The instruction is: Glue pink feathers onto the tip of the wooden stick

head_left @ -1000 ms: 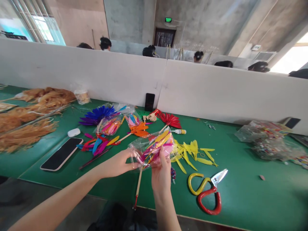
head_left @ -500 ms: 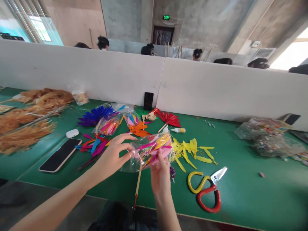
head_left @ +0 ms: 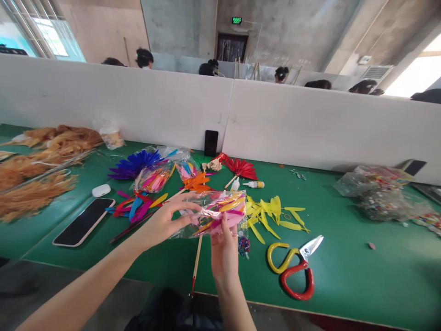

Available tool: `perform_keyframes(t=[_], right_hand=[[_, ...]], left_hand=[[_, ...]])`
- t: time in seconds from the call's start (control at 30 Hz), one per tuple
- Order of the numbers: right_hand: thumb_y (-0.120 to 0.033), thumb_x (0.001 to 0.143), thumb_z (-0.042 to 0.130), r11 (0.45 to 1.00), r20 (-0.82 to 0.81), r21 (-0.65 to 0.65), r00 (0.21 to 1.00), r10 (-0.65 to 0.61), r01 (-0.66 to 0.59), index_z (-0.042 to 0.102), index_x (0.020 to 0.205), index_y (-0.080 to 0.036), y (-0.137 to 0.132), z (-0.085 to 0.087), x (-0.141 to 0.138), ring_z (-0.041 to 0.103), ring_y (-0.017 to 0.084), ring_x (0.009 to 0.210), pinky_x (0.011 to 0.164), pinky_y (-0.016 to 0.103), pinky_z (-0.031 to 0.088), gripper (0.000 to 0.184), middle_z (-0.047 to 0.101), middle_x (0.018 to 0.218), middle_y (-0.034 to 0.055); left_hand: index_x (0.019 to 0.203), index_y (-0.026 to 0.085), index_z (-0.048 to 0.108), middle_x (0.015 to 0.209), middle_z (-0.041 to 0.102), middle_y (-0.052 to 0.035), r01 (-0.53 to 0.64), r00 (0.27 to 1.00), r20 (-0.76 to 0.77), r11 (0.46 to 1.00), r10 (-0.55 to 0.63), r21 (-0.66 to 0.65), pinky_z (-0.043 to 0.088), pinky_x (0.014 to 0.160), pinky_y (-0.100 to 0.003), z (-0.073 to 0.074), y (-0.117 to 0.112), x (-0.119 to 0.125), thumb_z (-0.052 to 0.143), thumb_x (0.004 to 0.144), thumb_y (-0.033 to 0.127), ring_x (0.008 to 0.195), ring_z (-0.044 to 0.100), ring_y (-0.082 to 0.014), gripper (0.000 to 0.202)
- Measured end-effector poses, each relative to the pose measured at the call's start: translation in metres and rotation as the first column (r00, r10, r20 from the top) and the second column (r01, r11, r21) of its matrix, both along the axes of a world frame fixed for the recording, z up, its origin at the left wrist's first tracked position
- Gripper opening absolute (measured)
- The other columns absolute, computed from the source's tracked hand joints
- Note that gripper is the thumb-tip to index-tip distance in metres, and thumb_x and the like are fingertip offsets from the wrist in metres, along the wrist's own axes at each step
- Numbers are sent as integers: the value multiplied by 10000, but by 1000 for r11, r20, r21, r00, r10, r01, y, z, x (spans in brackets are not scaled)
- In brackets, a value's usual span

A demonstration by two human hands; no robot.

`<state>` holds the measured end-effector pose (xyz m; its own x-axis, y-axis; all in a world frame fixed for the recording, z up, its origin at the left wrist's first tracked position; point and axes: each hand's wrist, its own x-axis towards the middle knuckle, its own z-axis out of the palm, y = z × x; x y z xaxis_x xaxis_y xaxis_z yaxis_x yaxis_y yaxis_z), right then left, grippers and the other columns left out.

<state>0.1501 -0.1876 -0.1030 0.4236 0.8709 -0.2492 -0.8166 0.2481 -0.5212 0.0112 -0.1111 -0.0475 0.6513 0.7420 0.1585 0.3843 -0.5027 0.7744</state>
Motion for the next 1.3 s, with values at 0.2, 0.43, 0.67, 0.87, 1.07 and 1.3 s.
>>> perform_keyframes(t=[0.2, 0.43, 0.67, 0.87, 1.07, 1.3], right_hand=[[-316, 758, 683, 999, 15, 23, 1000, 27, -27, 542, 1180, -276, 1, 1, -2, 644, 112, 922, 796, 228, 513, 447, 686, 1038, -9], [-262, 755, 685, 1000, -12, 16, 1000, 15, -14, 539, 1181, -254, 2, 1, -3, 650, 109, 912, 792, 222, 515, 451, 687, 1041, 4], [-290, 768, 668, 999, 48, -4, 998, 36, -36, 539, 1173, -262, 1, 2, -9, 653, 109, 902, 767, 213, 520, 426, 674, 1084, 3], [-306, 756, 677, 999, 71, -18, 996, 46, -45, 546, 1163, -257, 3, 4, -15, 650, 115, 925, 769, 214, 524, 431, 669, 1102, 10], [-317, 720, 691, 993, 51, -95, 996, 73, -68, 570, 1150, -220, 16, -1, -14, 656, 143, 927, 755, 233, 542, 458, 679, 1074, 32], [-300, 682, 688, 987, 106, -129, 989, 107, -93, 632, 954, -187, 56, 0, -9, 669, 114, 712, 592, 198, 542, 300, 704, 886, 15]], left_hand=[[933, 249, 622, 1305, 475, -39, 7, 1000, -12, 991, -5, 135, 361, 1032, -463, -1, -2, 2, 593, 817, 318, 1280, 375, -245, 138], [893, 240, 619, 1218, 473, -48, -33, 999, 17, 913, 29, 406, 355, 1021, -475, -10, 0, 3, 584, 827, 234, 1238, 390, -249, 75], [789, 210, 581, 1169, 489, -47, 5, 995, -89, 874, 44, 486, 344, 1017, -482, -12, 0, 3, 592, 821, 278, 1260, 338, -269, 76], [764, 205, 584, 1168, 483, -45, 14, 994, -100, 877, 39, 480, 348, 1017, -451, -15, 1, -1, 537, 858, 282, 1239, 375, -244, 131], [756, 210, 605, 1204, 502, -50, -112, 990, -23, 859, 142, 499, 361, 1001, -466, -7, 4, -13, 517, 855, 231, 1227, 409, -256, 133], [726, 220, 618, 1104, 581, -36, -480, 868, 251, 598, 428, 642, 387, 984, -473, 8, -6, -58, 611, 794, 212, 1134, 507, -260, 69]])
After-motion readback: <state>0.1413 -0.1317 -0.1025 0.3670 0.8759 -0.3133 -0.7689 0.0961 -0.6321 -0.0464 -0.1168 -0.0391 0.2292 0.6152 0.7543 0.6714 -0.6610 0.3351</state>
